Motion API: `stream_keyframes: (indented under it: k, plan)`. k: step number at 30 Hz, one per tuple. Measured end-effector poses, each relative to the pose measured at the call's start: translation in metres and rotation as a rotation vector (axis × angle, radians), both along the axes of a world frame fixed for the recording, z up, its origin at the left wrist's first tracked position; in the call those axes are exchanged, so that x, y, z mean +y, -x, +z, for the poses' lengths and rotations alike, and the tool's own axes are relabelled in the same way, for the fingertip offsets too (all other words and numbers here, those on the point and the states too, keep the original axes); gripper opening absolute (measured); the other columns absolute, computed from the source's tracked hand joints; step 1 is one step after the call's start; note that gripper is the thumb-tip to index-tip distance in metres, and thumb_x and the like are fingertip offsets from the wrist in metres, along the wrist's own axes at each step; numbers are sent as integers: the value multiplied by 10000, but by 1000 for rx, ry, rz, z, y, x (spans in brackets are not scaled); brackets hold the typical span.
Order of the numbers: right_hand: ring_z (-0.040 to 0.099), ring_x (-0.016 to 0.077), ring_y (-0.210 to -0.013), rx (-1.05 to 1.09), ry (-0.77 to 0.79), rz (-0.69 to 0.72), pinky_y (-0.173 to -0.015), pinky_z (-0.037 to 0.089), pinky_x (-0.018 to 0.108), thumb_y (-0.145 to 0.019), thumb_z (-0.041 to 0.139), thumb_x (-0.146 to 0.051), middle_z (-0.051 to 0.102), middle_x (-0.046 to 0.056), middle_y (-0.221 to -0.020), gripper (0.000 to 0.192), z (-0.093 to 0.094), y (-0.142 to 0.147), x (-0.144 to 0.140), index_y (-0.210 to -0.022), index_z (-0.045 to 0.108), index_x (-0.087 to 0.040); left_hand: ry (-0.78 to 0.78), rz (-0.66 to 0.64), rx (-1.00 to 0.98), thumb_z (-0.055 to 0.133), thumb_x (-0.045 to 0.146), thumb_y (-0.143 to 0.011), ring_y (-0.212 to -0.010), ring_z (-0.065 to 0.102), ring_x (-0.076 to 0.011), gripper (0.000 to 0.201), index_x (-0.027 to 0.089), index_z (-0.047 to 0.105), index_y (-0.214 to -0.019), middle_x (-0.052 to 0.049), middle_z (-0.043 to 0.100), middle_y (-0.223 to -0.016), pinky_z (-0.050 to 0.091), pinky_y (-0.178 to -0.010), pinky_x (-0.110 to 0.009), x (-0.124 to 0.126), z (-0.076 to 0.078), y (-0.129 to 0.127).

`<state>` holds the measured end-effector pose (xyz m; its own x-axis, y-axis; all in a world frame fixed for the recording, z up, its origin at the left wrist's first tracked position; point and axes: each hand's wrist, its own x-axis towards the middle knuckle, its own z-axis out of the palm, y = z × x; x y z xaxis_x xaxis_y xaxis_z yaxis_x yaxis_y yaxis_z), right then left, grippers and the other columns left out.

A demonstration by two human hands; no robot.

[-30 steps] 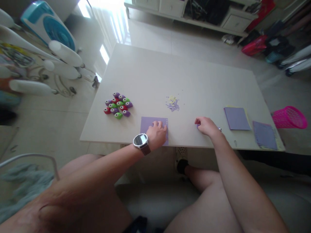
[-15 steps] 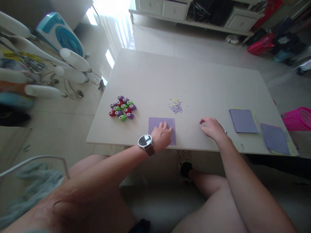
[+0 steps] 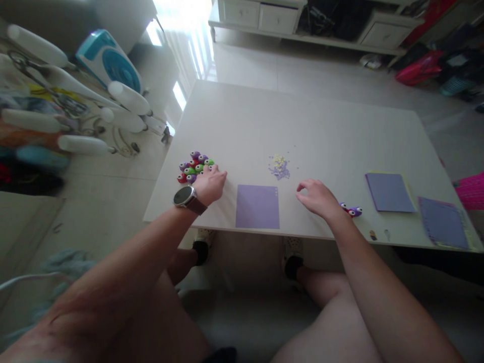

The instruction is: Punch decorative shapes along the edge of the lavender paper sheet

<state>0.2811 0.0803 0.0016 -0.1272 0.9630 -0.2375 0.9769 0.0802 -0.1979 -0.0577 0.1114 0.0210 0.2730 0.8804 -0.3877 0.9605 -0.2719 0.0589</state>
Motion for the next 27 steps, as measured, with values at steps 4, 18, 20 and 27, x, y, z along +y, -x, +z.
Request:
stream_keyframes:
  k: [4, 18, 20, 27]
  plan:
    - [653, 268, -1075, 0, 5, 7, -988, 478, 370, -904, 608, -217, 745, 110, -1073, 158, 0, 2, -1, -986, 741, -194, -5, -51, -28, 489, 73, -824, -1127, 559, -357, 404, 122, 677, -1178, -211, 612, -1211, 489, -962, -484, 8, -11, 13]
    - [673, 236, -1008, 283, -54, 78, -956, 520, 369, -887, 652, -167, 727, 87, -1047, 117, 7, 26, -3, -987, 708, -190, -49, 17, -352, 517, 53, -841, -1016, 664, -267, 446, 141, 625, -1265, -139, 723, -1104, 501, -922, -375, 7, 0, -30]
    - [685, 214, -974, 464, -52, 79, -917, 556, 361, -856, 709, -178, 716, 73, -1095, 221, 8, 38, -6, -1075, 697, -205, 30, 33, -523, 579, 58, -815, -953, 672, -230, 461, 161, 608, -1263, -101, 740, -1064, 518, -860, -339, 4, 1, -45]
    - [712, 180, -901, 804, 7, 123, -856, 615, 349, -890, 696, -213, 703, 53, -1114, 210, 6, 65, -12, -1099, 695, -231, 189, 156, -916, 767, 130, -761, -782, 658, -157, 445, 180, 560, -1152, -55, 741, -951, 518, -721, -288, -2, -9, -87]
